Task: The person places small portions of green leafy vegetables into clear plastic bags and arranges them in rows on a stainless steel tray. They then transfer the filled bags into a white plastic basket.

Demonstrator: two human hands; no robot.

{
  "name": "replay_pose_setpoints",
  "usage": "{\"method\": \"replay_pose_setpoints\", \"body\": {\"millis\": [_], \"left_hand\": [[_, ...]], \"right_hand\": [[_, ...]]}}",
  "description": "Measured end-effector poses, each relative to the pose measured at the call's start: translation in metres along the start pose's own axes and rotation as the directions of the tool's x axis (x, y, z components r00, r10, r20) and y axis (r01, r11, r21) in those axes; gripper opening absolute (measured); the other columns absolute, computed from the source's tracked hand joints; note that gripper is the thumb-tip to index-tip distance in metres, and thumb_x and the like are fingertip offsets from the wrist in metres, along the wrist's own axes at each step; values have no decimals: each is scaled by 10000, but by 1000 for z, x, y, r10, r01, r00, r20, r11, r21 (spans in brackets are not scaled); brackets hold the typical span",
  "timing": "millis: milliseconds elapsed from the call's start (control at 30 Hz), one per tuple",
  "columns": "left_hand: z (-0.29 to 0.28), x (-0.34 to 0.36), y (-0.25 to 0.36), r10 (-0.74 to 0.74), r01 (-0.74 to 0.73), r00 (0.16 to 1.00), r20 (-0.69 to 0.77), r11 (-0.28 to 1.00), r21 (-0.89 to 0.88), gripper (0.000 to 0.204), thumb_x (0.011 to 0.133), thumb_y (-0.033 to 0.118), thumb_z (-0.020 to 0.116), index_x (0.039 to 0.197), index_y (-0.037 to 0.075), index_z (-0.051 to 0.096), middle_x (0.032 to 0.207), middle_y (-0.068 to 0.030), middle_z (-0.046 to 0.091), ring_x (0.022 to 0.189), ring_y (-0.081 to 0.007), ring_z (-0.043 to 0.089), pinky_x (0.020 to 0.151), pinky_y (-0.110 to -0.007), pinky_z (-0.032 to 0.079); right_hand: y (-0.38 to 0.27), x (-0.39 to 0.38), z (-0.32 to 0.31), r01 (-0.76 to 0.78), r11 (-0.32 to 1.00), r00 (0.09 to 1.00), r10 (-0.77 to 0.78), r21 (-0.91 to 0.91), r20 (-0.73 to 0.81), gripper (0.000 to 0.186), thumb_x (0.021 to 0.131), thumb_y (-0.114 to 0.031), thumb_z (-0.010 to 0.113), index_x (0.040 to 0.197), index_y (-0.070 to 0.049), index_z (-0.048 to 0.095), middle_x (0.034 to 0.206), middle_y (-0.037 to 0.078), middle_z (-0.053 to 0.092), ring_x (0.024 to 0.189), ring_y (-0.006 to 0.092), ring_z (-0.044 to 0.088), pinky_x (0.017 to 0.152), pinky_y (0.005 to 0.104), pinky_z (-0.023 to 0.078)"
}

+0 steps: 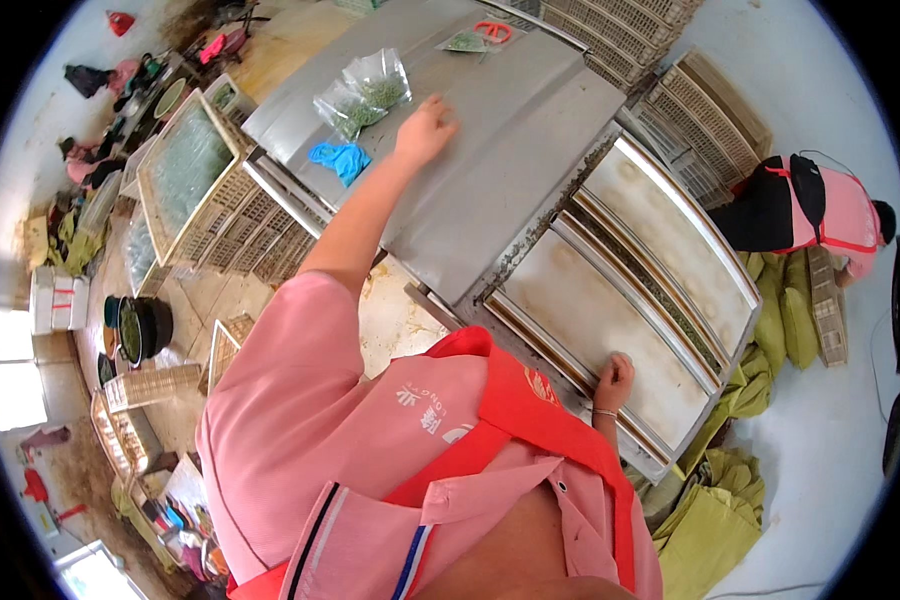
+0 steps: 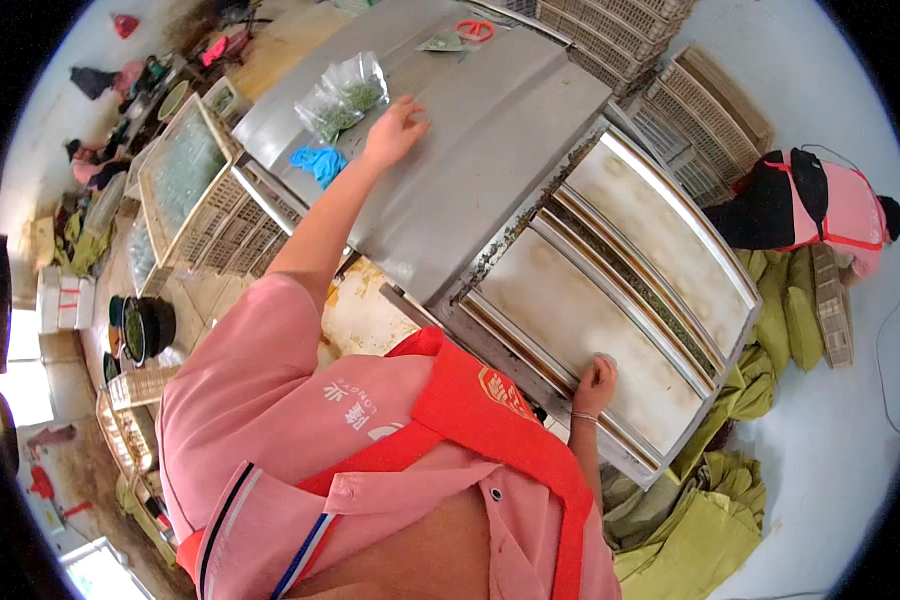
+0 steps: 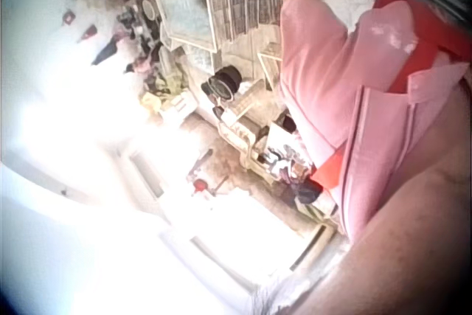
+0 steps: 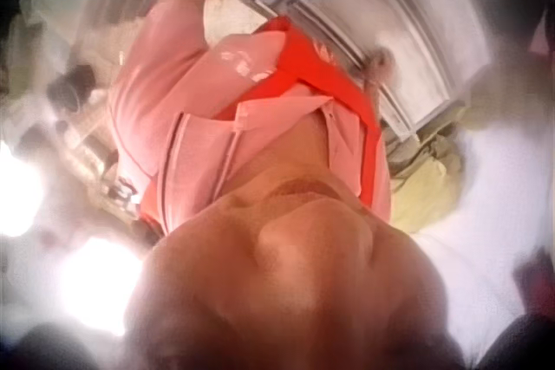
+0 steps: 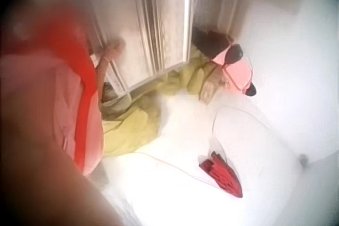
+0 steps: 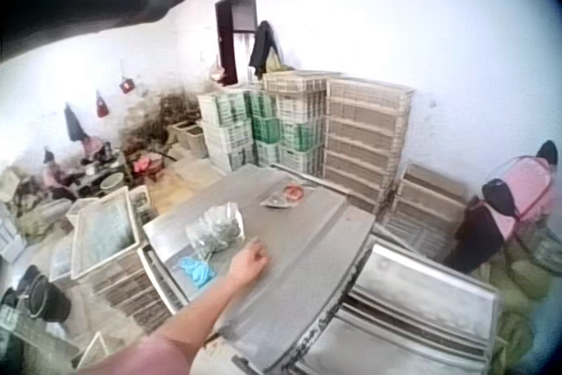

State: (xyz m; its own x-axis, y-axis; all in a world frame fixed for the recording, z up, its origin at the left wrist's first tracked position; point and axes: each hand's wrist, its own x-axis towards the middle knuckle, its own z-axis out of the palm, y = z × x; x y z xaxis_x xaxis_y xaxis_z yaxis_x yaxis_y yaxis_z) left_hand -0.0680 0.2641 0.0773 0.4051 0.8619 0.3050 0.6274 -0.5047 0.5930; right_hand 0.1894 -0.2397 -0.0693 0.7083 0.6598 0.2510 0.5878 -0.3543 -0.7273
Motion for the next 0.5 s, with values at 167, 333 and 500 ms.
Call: {"method": "replay_pose_setpoints", "body": {"millis": [167,333,500], "left_hand": [[21,104,-23,54,-92,992,110,924,371,368,803,312,531,1130,151,578,1399,-107,332,1103,-283,518,868,-415,455],[51,166,-29,-70,-30,975,209,895,445,356,844,328,441,1157,207,558,1403,-53,336,1105,-275,522,882,-424,445],[78,195,-39,-35,-42,979,201,930,366,361,855,352,440,1133,161,568,1379,-67,365,1104,-282,522,880,-433,441]], "right_hand": [[-12,-20,0,-279,927,950,305,250,-68,209,832,-43,550,1038,-29,585,1078,86,555,947,177,550,802,278,449],[-42,-66,-11,-389,902,877,424,187,-226,222,863,-70,541,1074,-13,581,1004,49,587,882,133,572,771,261,455],[-73,-90,-19,-484,791,795,576,374,-190,247,873,-69,527,1112,-16,564,1002,57,611,739,124,608,681,249,486]]}}
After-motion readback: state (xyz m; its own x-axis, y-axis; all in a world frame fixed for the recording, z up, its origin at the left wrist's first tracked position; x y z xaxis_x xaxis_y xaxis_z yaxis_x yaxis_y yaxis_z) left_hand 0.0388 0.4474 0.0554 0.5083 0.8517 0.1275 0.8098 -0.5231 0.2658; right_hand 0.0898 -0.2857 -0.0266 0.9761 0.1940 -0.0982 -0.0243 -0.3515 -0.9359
